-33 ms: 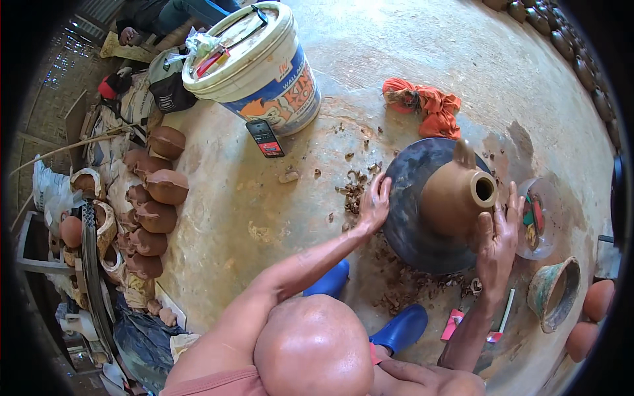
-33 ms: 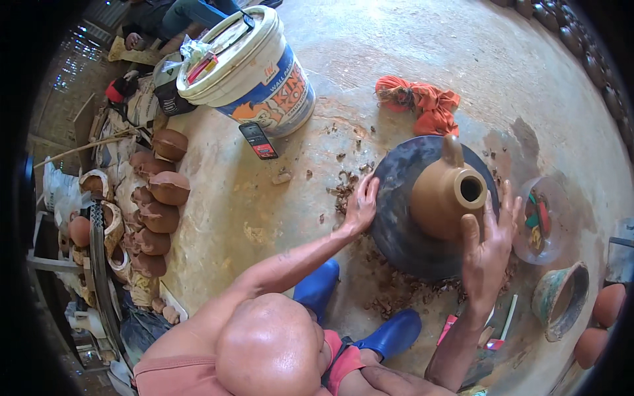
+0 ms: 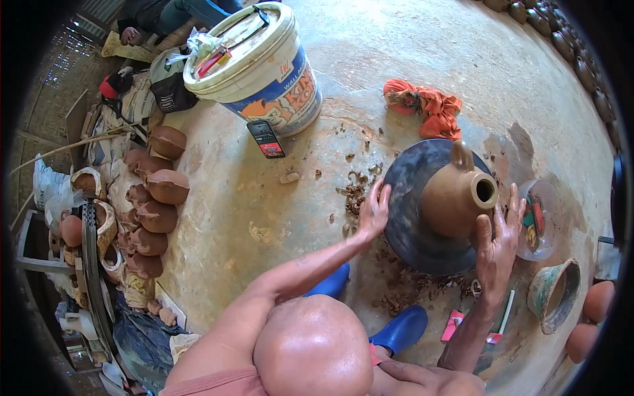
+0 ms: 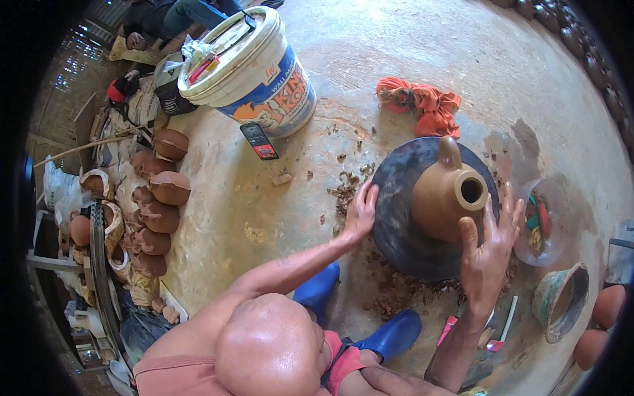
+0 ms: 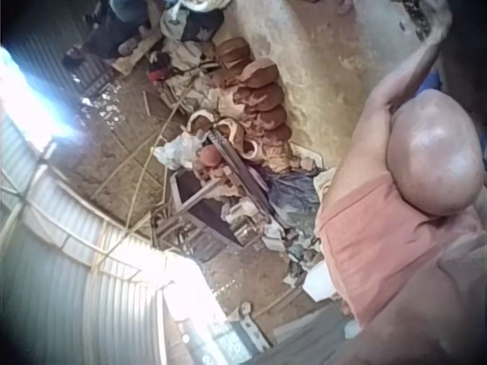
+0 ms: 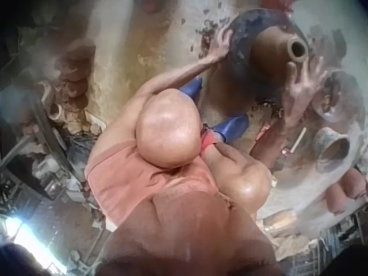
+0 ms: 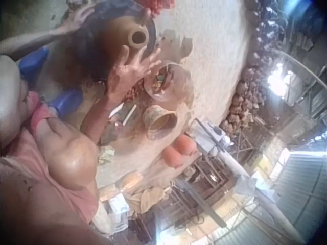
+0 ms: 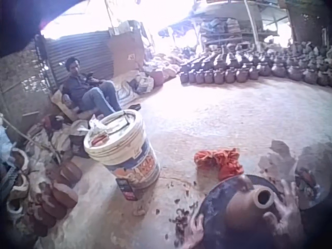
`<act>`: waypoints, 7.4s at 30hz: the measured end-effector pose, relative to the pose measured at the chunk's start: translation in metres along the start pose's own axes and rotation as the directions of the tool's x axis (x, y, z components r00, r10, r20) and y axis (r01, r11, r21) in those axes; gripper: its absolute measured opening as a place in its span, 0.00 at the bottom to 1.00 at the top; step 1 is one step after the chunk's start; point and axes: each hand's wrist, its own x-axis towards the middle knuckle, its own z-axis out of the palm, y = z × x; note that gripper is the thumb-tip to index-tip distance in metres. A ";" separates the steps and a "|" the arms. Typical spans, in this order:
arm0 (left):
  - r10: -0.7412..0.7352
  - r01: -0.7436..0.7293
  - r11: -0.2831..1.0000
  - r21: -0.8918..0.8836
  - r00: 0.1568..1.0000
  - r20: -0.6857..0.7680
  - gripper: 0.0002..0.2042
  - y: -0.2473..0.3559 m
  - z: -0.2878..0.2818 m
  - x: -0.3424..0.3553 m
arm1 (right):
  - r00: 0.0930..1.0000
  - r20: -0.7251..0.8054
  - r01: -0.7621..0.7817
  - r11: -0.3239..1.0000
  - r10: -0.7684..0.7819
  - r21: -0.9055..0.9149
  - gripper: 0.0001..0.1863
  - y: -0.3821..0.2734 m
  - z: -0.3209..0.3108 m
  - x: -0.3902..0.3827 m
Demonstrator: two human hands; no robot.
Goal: The person shapes a clay pot on a manual pottery wheel by hand, using a small piece of wood and a wet cloth to smooth the exterior and neck of the vessel.
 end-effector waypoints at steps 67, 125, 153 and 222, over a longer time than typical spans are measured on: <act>0.231 -0.267 0.952 0.148 0.947 0.223 0.32 -0.025 -0.014 0.065 | 0.772 -0.046 -0.247 0.367 0.634 0.897 0.13 0.068 0.039 0.050; 0.339 -0.385 0.912 0.139 0.901 0.271 0.12 -0.037 -0.023 0.080 | 0.887 -0.454 0.150 0.881 0.080 0.449 0.34 0.061 0.079 0.004; 0.247 -0.262 0.909 0.325 0.965 0.089 0.33 -0.050 0.000 0.044 | 0.829 -0.560 0.252 0.882 0.015 0.398 0.10 0.020 0.077 -0.050; -0.273 0.392 0.846 -0.360 0.900 0.338 0.41 -0.014 -0.017 -0.027 | 0.940 0.010 -0.282 0.760 0.341 0.586 0.51 0.006 0.087 -0.075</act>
